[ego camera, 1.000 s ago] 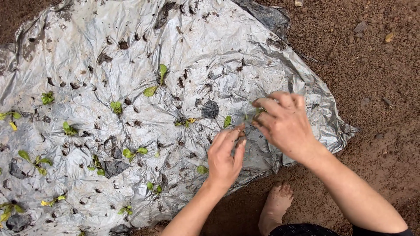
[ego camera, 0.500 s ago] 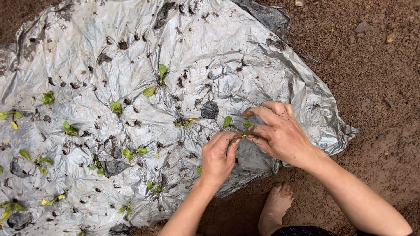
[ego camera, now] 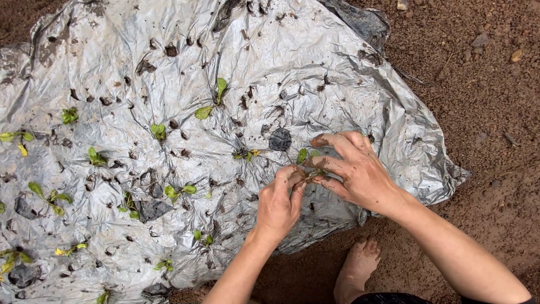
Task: Planting small green seedlings into holes in a silver plastic mulch sheet on a garden bed.
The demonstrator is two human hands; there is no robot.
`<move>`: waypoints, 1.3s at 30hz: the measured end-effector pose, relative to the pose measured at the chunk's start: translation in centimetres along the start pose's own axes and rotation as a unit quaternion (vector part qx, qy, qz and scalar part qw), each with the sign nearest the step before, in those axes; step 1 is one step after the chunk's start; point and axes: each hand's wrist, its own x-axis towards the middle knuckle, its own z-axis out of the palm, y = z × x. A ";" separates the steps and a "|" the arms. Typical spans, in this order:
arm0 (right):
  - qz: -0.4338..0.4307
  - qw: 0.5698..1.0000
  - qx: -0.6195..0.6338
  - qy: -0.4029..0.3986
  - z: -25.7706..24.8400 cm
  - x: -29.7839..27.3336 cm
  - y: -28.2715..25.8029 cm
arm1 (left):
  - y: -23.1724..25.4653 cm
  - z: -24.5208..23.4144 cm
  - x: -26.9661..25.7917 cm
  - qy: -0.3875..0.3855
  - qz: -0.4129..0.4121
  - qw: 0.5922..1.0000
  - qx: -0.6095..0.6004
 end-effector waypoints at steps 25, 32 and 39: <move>0.194 0.973 -0.109 -0.056 5.8 21.8 9.5 | -9.0 -1.5 18.3 -0.176 -0.024 0.912 0.369; 0.193 0.953 -0.223 -0.073 8.0 22.6 10.1 | -9.4 -1.1 18.3 -0.168 -0.028 0.923 0.345; 0.185 0.934 -0.301 -0.064 8.7 22.9 8.9 | -9.9 -0.7 18.1 -0.147 -0.014 0.922 0.359</move>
